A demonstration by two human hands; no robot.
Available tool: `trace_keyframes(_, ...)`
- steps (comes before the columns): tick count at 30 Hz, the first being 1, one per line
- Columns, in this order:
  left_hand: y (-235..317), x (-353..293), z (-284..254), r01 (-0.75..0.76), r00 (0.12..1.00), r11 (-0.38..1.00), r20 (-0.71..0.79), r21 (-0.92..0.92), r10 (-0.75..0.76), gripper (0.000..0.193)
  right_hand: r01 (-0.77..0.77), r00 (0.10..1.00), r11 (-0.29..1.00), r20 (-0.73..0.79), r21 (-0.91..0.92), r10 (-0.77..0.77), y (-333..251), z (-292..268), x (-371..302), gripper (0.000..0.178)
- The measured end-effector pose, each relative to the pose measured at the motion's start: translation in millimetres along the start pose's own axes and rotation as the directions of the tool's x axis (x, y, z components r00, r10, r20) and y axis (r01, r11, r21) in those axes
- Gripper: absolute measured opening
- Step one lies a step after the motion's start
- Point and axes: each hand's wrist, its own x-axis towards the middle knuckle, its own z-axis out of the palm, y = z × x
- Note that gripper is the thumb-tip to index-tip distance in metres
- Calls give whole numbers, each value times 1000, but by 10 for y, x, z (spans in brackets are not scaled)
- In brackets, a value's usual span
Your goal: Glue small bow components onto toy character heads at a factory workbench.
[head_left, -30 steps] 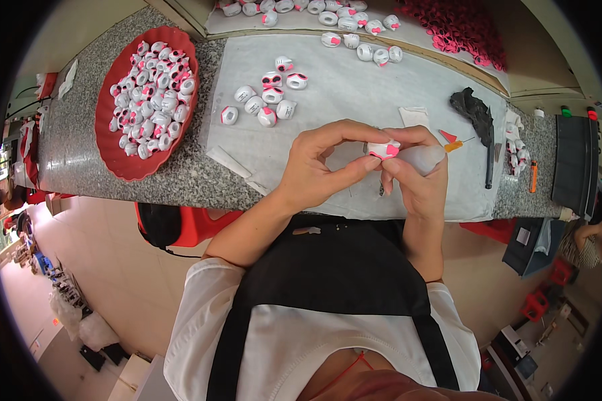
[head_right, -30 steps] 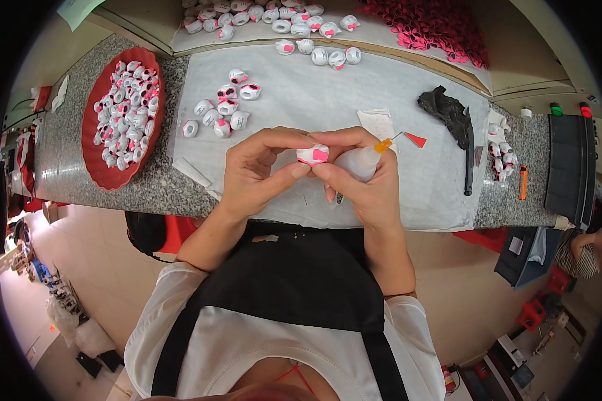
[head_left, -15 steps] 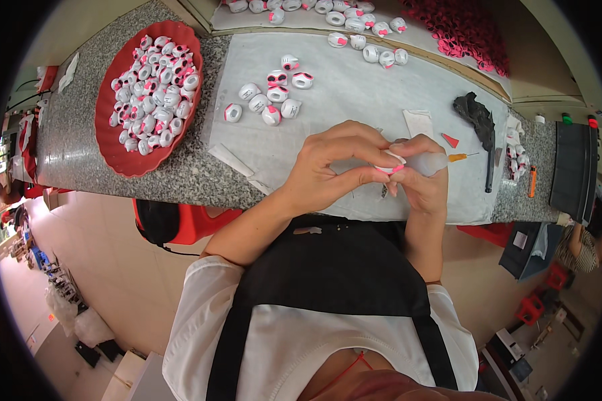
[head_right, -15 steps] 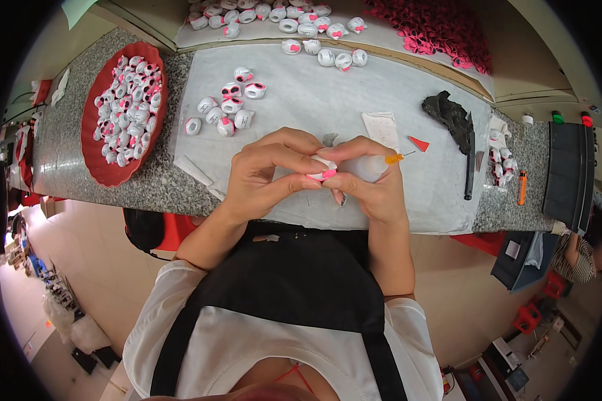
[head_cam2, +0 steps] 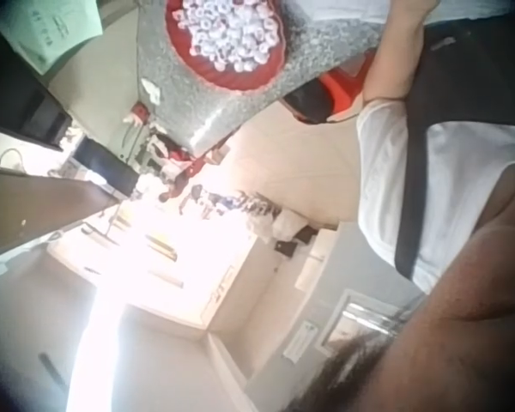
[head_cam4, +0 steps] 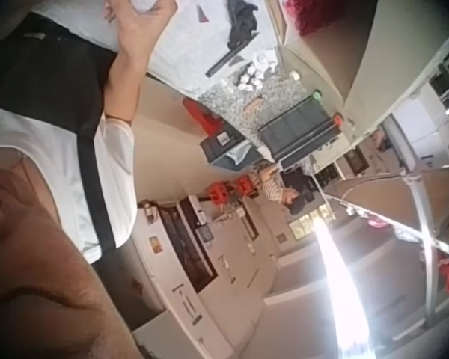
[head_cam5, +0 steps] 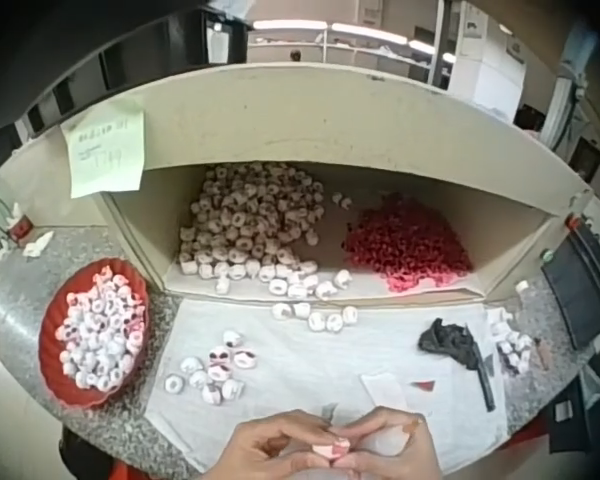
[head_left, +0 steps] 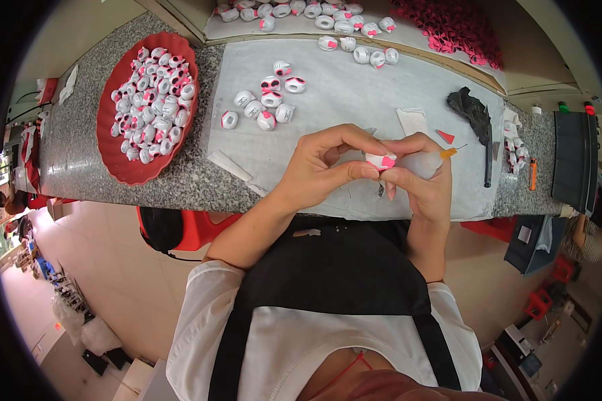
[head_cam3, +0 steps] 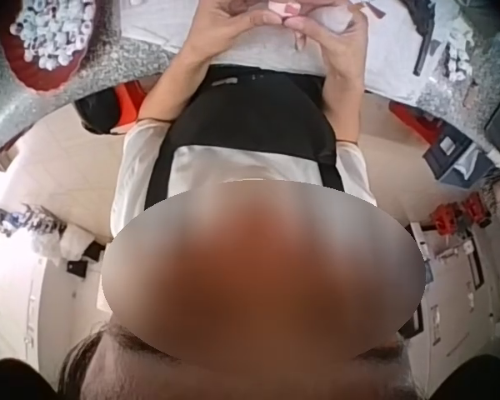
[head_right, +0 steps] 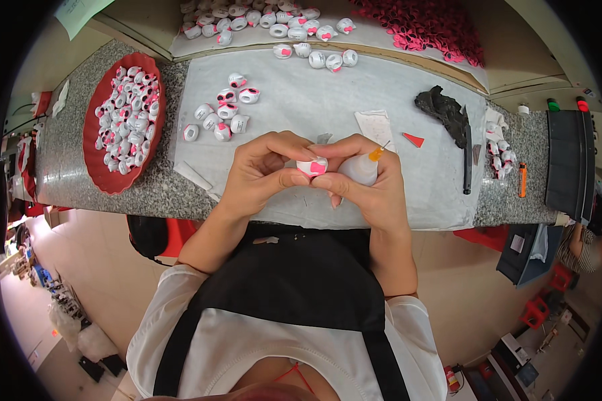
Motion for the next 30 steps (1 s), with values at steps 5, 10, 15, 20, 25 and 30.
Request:
trace_keyframes(5,32,10,16,85,996,994,-13,-63,-86,20,5,1000,999,-6,-36,-5,-29,16,-5,23)
trace_keyframes(10,-20,13,-9,230,961,946,-102,-227,-258,24,9,997,998,-80,-60,-14,-91,34,6,27)
trace_keyframes(15,-29,29,-10,197,967,945,-108,-263,-231,25,-12,946,838,-278,-546,-168,-45,-312,85,22)
trace_keyframes(20,2,30,-15,213,959,925,-113,-313,-260,24,-50,934,338,-164,-940,-317,122,-427,151,12)
trace_keyframes(25,6,75,22,219,947,929,-165,-298,-276,23,161,912,837,-245,-523,-328,-6,-175,35,10)
trace_keyframes(30,-49,53,13,195,944,948,-215,-250,-251,23,395,854,757,-97,-520,-512,117,81,83,13)
